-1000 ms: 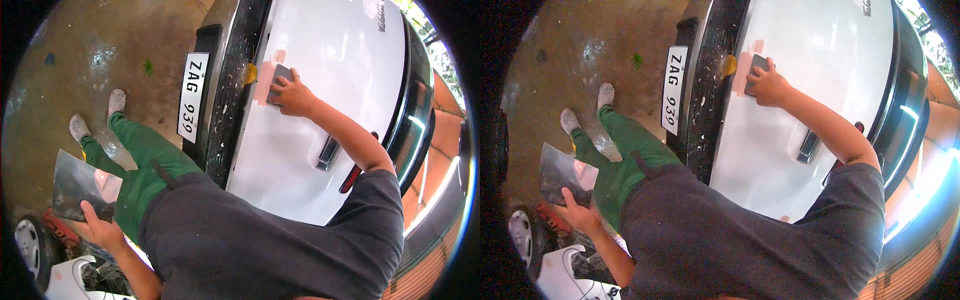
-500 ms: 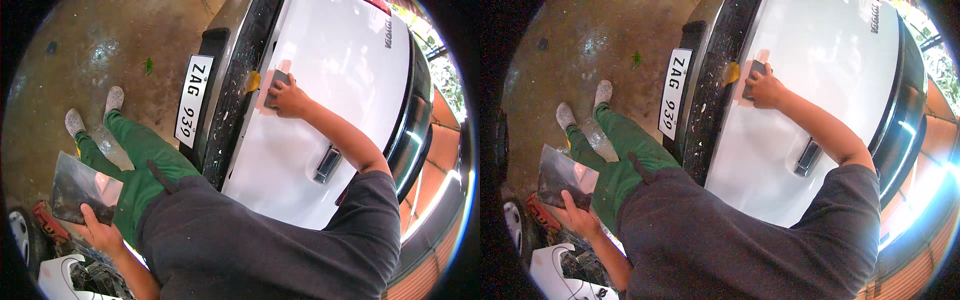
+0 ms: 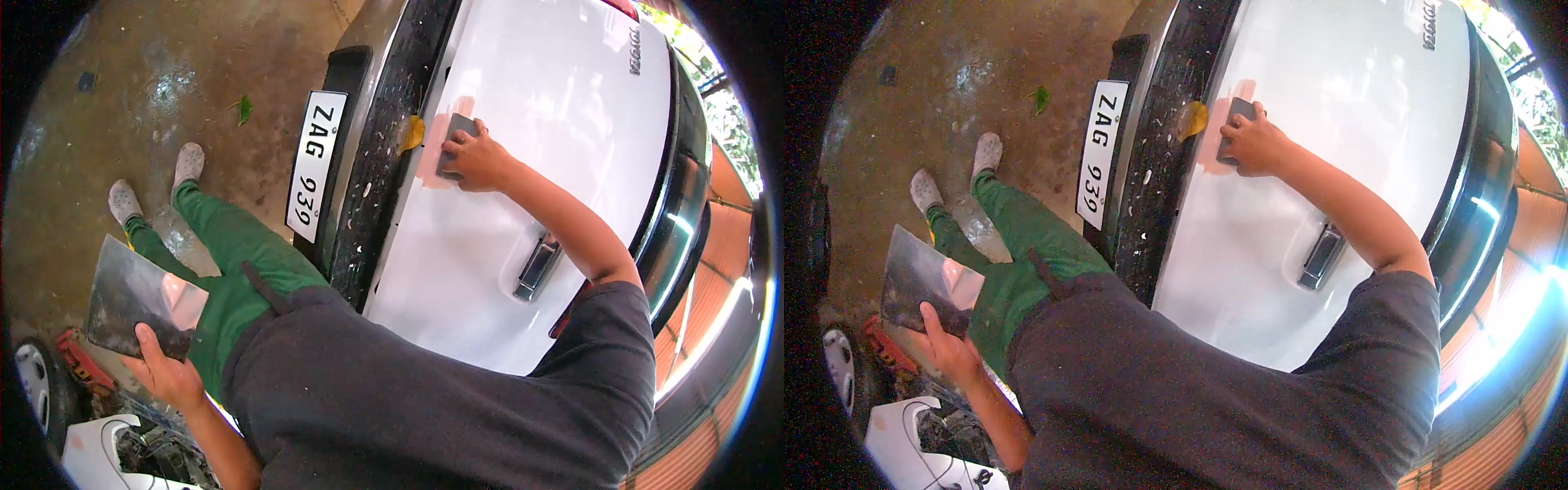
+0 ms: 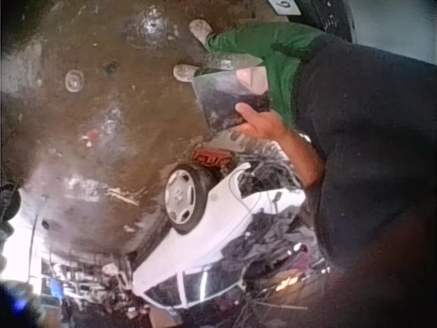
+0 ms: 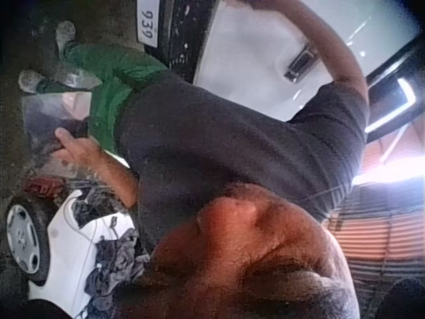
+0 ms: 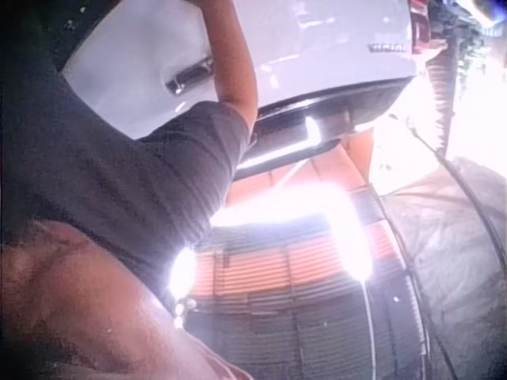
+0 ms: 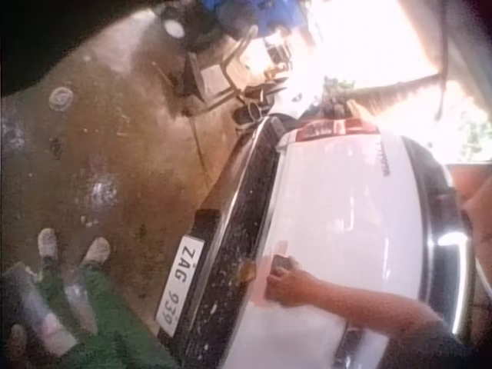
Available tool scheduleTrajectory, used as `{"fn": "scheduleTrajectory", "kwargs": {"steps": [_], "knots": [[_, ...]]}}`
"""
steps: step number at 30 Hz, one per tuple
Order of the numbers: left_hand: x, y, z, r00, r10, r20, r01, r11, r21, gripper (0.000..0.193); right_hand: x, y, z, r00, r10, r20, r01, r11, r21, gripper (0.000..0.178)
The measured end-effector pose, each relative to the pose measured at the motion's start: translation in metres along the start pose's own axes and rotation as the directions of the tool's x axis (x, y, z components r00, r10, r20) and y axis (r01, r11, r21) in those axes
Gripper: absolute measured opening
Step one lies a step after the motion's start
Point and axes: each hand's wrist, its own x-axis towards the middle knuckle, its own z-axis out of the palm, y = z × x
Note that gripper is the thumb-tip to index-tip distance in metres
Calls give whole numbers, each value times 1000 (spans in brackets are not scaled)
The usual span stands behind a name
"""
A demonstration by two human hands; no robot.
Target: The person prepares and applies body filler to a white vehicle using spatulas, mixing the filler on a palette before spreading it over areas of the car body.
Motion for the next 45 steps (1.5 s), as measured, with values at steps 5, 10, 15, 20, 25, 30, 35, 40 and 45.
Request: {"fn": "scheduleTrajectory", "kwargs": {"steps": [5, 10, 15, 20, 25, 30, 35, 40, 45], "knots": [[1, -3, -1, 917, 347, 198, -400, 806, 436, 55, -17, 1, -1, 995, 35, 98, -37, 999, 23, 36], [-1, 5, 15, 1000, -4, 11, 4, 998, 65, 67, -19, 12, -9, 993, 46, 106, -53, 996, 65, 38], [4, 7, 25, 988, -133, 73, 130, 990, 46, 69, -17, 13, -10, 988, 75, 135, -83, 995, 55, 41], [8, -1, 63, 911, -398, 107, 402, 916, -19, 58, -30, 4, -38, 961, 146, 234, -174, 979, 104, 43], [-4, -2, 113, 740, -457, 494, 571, 814, -102, 45, -35, -53, -76, 892, 265, -366, 145, 600, 787, 57], [-24, 3, 145, 621, -495, 608, 675, 732, -92, 40, -27, -158, -120, 626, 398, -670, 773, -207, 600, 69], [-39, 18, 148, 673, -526, 519, 664, 739, -112, 34, -26, -180, -124, 628, 378, -680, 734, 5, 679, 60], [-34, 23, 136, 788, -450, 420, 556, 813, -171, 34, -22, -155, -97, 723, 372, -583, 432, 414, 801, 54], [-46, 19, 135, 921, -18, 389, 46, 997, -61, 38, -35, -152, -131, 598, 422, -682, 499, 470, 728, 54]]}}
